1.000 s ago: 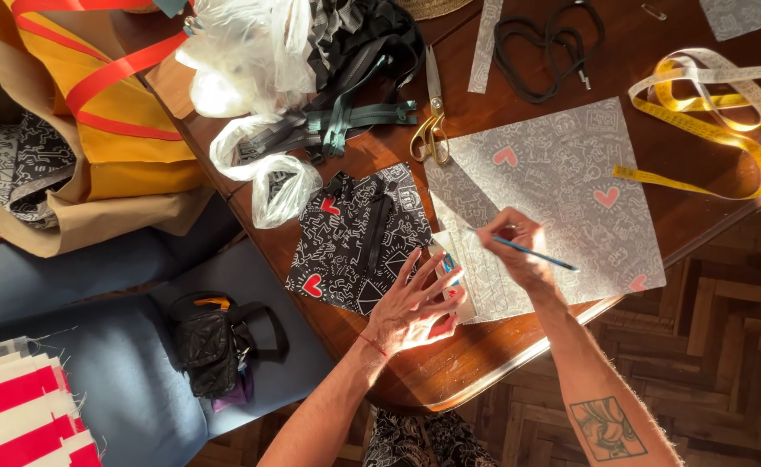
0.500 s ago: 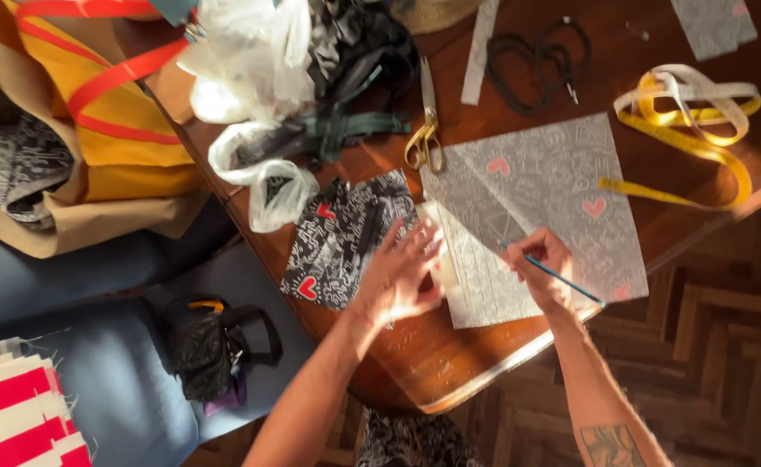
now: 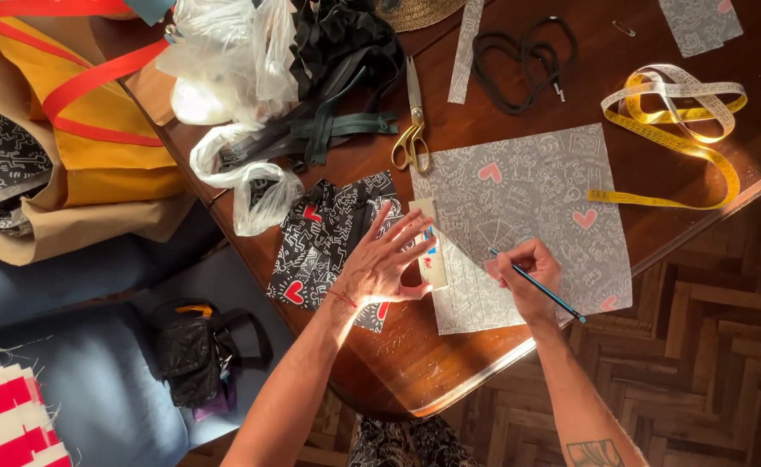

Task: Marking and cutting fabric using a pencil, ruler, and scissors

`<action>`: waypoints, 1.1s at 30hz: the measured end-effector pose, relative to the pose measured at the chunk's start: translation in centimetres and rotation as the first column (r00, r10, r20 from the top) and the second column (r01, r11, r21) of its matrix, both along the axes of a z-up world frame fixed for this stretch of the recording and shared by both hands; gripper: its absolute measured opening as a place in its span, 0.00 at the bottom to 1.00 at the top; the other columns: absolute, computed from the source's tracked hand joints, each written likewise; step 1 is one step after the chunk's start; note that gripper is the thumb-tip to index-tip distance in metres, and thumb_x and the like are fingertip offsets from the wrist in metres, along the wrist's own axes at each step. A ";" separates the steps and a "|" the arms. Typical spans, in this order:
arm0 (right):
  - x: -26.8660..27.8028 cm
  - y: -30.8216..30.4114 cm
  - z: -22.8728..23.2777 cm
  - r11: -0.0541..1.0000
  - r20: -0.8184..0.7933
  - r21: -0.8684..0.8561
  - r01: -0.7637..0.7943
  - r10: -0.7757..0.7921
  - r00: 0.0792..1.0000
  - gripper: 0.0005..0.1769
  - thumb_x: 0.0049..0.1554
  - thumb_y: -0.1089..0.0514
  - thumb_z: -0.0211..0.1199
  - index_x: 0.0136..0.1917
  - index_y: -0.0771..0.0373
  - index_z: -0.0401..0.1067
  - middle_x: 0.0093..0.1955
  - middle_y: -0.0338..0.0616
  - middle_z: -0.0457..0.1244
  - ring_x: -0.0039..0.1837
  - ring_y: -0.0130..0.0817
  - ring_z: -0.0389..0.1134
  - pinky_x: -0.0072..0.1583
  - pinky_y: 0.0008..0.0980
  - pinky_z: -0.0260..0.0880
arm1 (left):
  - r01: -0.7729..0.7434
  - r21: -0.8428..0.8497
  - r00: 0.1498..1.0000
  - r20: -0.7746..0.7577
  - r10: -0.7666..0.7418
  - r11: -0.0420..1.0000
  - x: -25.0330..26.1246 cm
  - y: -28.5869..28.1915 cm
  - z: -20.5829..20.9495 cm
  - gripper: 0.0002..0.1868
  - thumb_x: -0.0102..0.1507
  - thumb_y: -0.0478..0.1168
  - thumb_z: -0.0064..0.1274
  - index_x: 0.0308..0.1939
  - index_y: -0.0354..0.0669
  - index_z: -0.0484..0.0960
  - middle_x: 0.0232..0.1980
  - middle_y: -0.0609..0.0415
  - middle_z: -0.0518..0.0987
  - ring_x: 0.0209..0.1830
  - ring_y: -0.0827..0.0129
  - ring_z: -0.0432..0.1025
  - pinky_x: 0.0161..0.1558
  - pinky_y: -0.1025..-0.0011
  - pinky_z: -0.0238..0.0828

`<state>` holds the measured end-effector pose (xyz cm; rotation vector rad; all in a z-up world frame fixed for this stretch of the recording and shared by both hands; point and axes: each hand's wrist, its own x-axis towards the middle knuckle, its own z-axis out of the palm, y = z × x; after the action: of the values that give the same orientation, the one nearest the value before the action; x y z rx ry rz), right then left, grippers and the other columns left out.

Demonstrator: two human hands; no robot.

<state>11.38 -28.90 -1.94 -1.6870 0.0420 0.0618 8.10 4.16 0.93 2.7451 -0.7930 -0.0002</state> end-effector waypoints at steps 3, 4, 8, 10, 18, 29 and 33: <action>0.3 -0.5 -1.0 1.000 0.002 -0.020 -0.003 0.004 1.000 0.09 0.65 0.66 0.77 0.49 0.69 0.76 0.31 0.52 0.70 0.30 0.28 0.71 0.32 0.25 0.72 | -0.014 -0.042 0.999 0.043 0.016 0.999 0.4 -0.2 -0.5 0.51 0.65 0.80 0.51 0.88 0.65 0.73 0.91 0.50 0.70 0.96 0.51 0.55 0.91 0.28 0.31; 0.1 -0.5 -1.0 1.000 0.000 -0.022 0.000 0.000 1.000 0.09 0.65 0.66 0.77 0.49 0.69 0.76 0.31 0.52 0.70 0.30 0.28 0.71 0.32 0.25 0.72 | -0.010 -0.044 0.999 0.041 0.012 0.999 0.4 -0.2 -0.1 0.51 0.65 0.80 0.51 0.88 0.65 0.73 0.91 0.50 0.70 0.96 0.51 0.55 0.91 0.28 0.31; 0.2 -0.3 -0.7 0.998 0.016 0.058 0.003 -0.004 1.000 0.09 0.65 0.69 0.76 0.49 0.71 0.75 0.40 0.61 0.73 0.30 0.29 0.72 0.32 0.27 0.74 | 0.008 0.023 1.000 -0.013 -0.007 1.000 0.6 -0.3 0.7 0.51 0.64 0.82 0.50 0.85 0.65 0.75 0.91 0.51 0.70 0.96 0.49 0.54 0.91 0.27 0.30; 0.1 -0.2 -0.6 0.998 0.018 0.059 -0.002 0.001 1.000 0.09 0.65 0.69 0.76 0.49 0.71 0.75 0.41 0.61 0.73 0.30 0.30 0.72 0.32 0.28 0.75 | 0.012 0.052 1.000 -0.030 -0.010 0.999 0.5 -0.4 0.8 0.52 0.63 0.83 0.50 0.85 0.66 0.75 0.91 0.51 0.70 0.96 0.49 0.54 0.91 0.26 0.30; 0.2 -0.2 -0.8 0.999 0.047 0.049 -0.015 0.013 0.999 0.11 0.64 0.70 0.76 0.47 0.73 0.74 0.45 0.64 0.74 0.31 0.31 0.73 0.33 0.28 0.77 | 0.010 0.046 1.000 0.006 -0.010 0.999 0.2 -0.3 0.3 0.54 0.62 0.85 0.50 0.88 0.70 0.71 0.92 0.51 0.69 0.97 0.46 0.52 0.91 0.24 0.31; 0.2 0.0 -0.4 0.998 0.015 0.053 -0.030 0.030 0.999 0.10 0.65 0.68 0.77 0.49 0.72 0.74 0.42 0.60 0.73 0.32 0.30 0.74 0.33 0.27 0.76 | 0.010 0.009 1.000 0.029 -0.011 1.000 0.1 -0.4 -1.0 0.57 0.62 0.86 0.49 0.91 0.72 0.66 0.93 0.51 0.66 0.97 0.46 0.50 0.90 0.22 0.31; 0.7 0.4 0.7 0.993 -0.054 0.115 -0.032 0.038 0.998 0.09 0.67 0.67 0.75 0.50 0.70 0.74 0.38 0.56 0.72 0.33 0.32 0.74 0.35 0.29 0.76 | -0.001 -0.021 0.996 0.084 0.002 1.000 0.1 -0.4 -1.6 0.58 0.60 0.86 0.53 0.91 0.74 0.63 0.93 0.52 0.66 0.97 0.48 0.51 0.90 0.24 0.33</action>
<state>12.05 -28.54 -1.26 -1.5719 0.0498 0.1353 8.24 3.71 -0.66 2.7413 -0.8079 0.1236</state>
